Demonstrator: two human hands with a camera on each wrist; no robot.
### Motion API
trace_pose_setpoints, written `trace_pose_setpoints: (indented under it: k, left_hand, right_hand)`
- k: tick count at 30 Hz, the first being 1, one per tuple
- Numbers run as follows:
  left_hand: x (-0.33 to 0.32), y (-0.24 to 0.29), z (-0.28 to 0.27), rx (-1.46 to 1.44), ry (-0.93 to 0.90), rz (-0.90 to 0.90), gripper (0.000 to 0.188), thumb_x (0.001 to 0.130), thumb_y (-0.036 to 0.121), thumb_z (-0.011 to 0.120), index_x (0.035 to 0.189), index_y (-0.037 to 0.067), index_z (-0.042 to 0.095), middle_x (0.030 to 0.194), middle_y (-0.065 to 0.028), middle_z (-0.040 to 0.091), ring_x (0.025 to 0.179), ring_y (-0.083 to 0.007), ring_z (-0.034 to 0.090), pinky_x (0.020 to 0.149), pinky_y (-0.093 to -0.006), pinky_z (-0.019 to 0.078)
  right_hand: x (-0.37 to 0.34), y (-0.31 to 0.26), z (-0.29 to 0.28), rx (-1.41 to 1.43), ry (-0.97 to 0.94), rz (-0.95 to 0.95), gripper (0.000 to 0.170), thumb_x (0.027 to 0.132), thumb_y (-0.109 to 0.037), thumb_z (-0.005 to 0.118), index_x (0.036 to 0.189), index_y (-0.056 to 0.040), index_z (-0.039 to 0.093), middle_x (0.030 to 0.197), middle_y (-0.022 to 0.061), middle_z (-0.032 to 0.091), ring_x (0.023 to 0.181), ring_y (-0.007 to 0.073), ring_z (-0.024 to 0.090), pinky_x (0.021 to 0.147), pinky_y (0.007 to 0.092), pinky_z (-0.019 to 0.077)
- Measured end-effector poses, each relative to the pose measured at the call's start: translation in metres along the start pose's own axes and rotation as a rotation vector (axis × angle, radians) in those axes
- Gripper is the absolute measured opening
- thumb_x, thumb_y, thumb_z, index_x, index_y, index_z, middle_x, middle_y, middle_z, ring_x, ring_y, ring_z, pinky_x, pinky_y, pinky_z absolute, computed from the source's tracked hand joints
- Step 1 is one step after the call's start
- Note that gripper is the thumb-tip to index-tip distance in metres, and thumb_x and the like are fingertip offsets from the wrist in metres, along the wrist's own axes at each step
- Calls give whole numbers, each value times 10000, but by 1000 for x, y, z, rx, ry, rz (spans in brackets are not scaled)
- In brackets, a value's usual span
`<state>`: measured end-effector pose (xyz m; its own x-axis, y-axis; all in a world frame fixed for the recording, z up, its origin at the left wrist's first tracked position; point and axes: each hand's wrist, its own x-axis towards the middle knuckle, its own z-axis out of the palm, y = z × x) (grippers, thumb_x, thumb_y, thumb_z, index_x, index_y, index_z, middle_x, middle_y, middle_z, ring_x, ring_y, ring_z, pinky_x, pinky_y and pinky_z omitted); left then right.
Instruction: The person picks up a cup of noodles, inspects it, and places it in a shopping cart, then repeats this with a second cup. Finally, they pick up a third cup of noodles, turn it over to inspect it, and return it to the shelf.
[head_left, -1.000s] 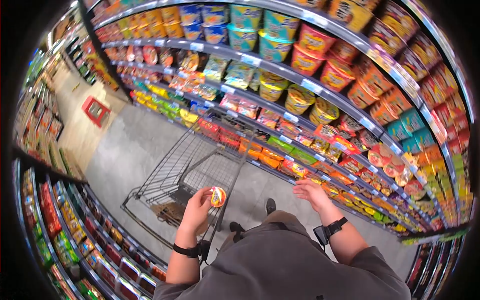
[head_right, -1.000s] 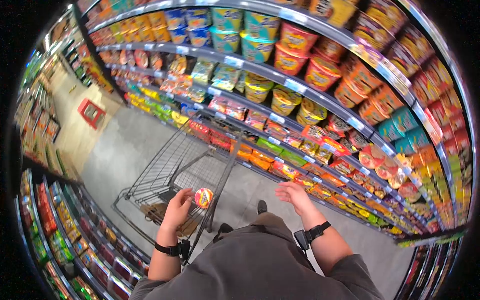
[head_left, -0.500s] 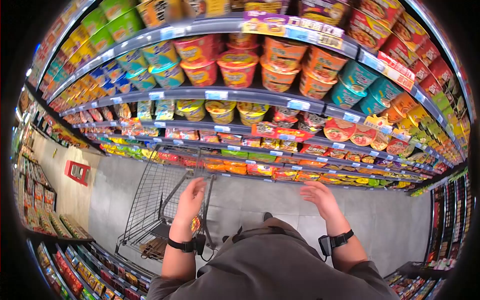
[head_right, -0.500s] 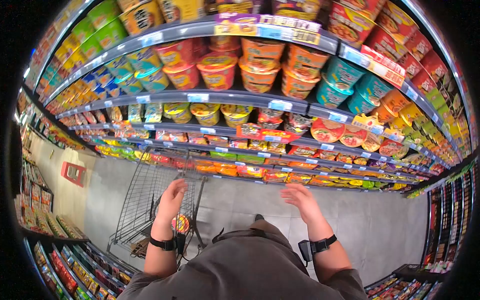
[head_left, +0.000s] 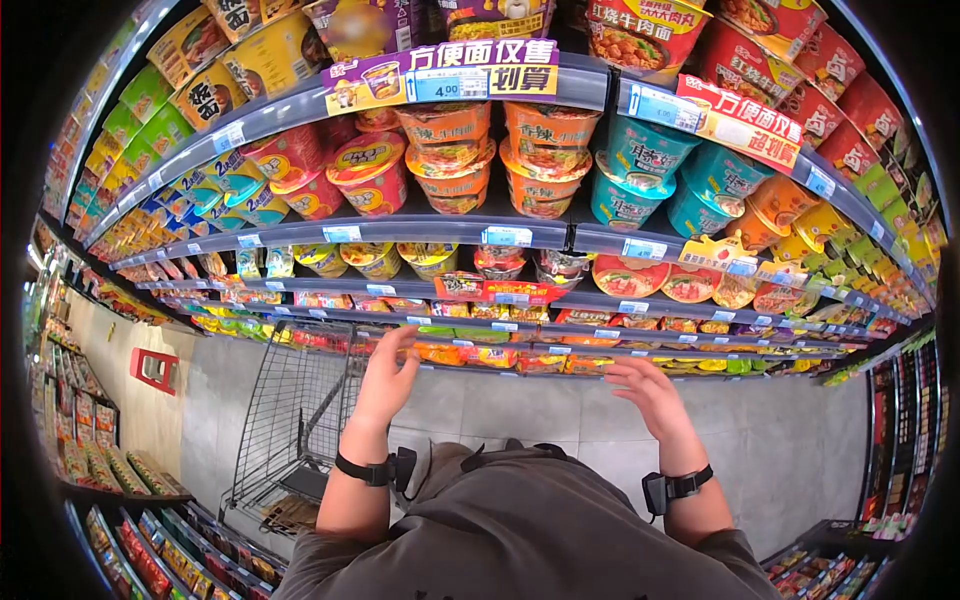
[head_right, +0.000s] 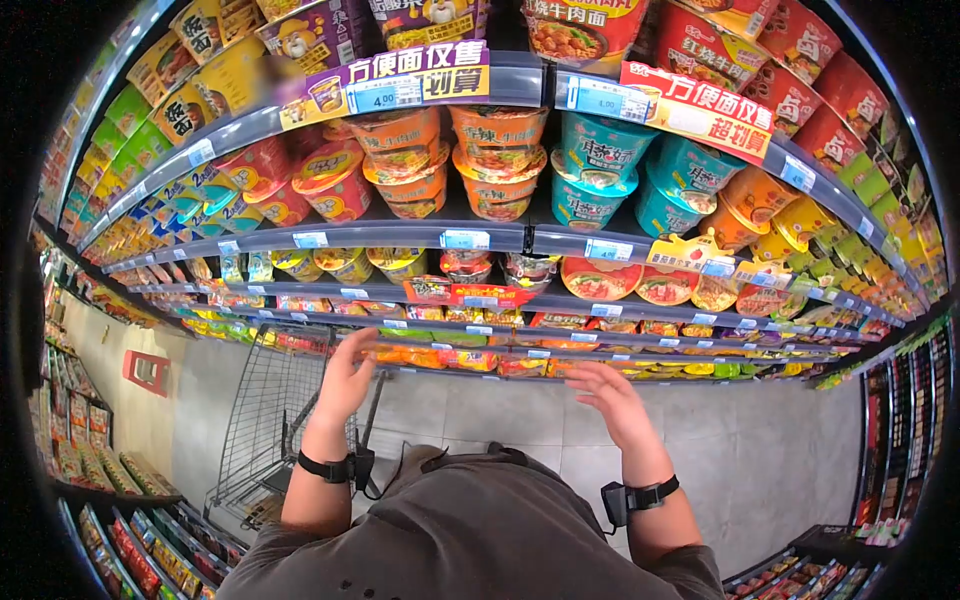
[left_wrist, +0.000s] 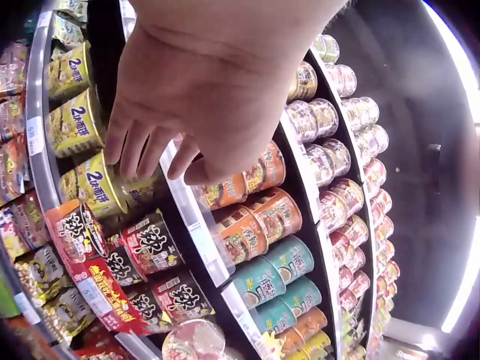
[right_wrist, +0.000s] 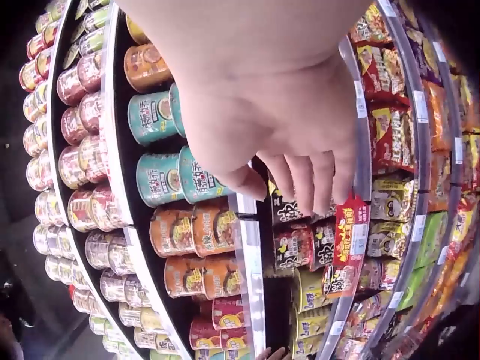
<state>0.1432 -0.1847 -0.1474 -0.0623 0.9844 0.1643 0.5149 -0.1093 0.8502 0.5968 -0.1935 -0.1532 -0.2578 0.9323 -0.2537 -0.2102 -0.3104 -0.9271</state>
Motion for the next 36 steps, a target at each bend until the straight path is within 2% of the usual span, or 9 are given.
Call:
trace_pose_setpoints:
  k: [8,11,13,14,17,23,27,34,36]
  left_hand:
    - [55,64,-24,25,91,134,395,928,-52,580,1319,1,586,1250,-169,639,1182,-296,635,1003,-375,503]
    - [87,81,-40,-9,156,276,425,920,-60,575,1340,4,576,1356,-172,584,1252,-297,587,1045,-385,477]
    - [110,93,-48,-47,173,305,438,917,-60,575,1350,3,567,1378,-174,572,1263,-297,580,1056,-389,471]
    - [123,98,-52,-82,192,333,450,914,-61,576,1360,1,559,1400,-176,559,1275,-297,573,1066,-392,464]
    - [160,103,-59,-130,177,378,500,926,-50,571,1420,-11,506,1425,-178,545,1312,-294,553,1093,-399,453]
    - [216,102,-65,-239,145,424,548,940,-41,584,1469,-45,442,1447,-206,530,1334,-304,546,1126,-412,433]
    - [238,98,-68,-215,17,404,502,947,5,620,1418,-66,463,1356,-242,601,1310,-339,576,1115,-408,415]
    - [241,96,-70,-210,31,401,453,934,10,618,1370,-66,522,1286,-231,647,1254,-341,626,1075,-405,455]
    - [235,95,-70,-239,19,386,519,924,-24,598,1428,-74,482,1336,-233,617,1274,-333,616,1093,-406,451]
  right_hand:
    - [69,-51,54,-8,-256,-39,508,1011,-158,571,1488,-6,485,1505,140,555,1396,262,522,1128,414,419]
    - [97,-83,88,-38,-370,-157,577,984,-96,570,1533,8,425,1587,154,461,1483,286,427,1207,441,336]
    - [115,-106,111,-96,-486,-285,696,952,-40,560,1600,6,312,1673,161,318,1562,297,284,1262,460,231]
    - [123,-117,123,-99,-480,-290,696,952,-40,560,1600,6,312,1673,161,318,1562,297,284,1262,460,231]
    - [147,-147,154,-142,-526,-433,850,910,-1,571,1648,7,149,1734,154,133,1608,288,118,1284,462,134]
    - [194,-167,183,-140,-490,-533,885,912,31,567,1646,27,73,1739,161,72,1613,275,50,1290,458,75]
    - [214,-167,190,-153,-433,-557,909,902,67,569,1641,40,40,1732,181,73,1611,280,35,1290,449,49]
    - [222,-163,191,-142,-462,-558,922,908,47,590,1642,39,31,1725,199,81,1609,294,52,1289,447,51]
    - [219,-165,191,-134,-482,-567,922,916,28,598,1642,39,30,1725,200,81,1608,298,56,1289,449,56]
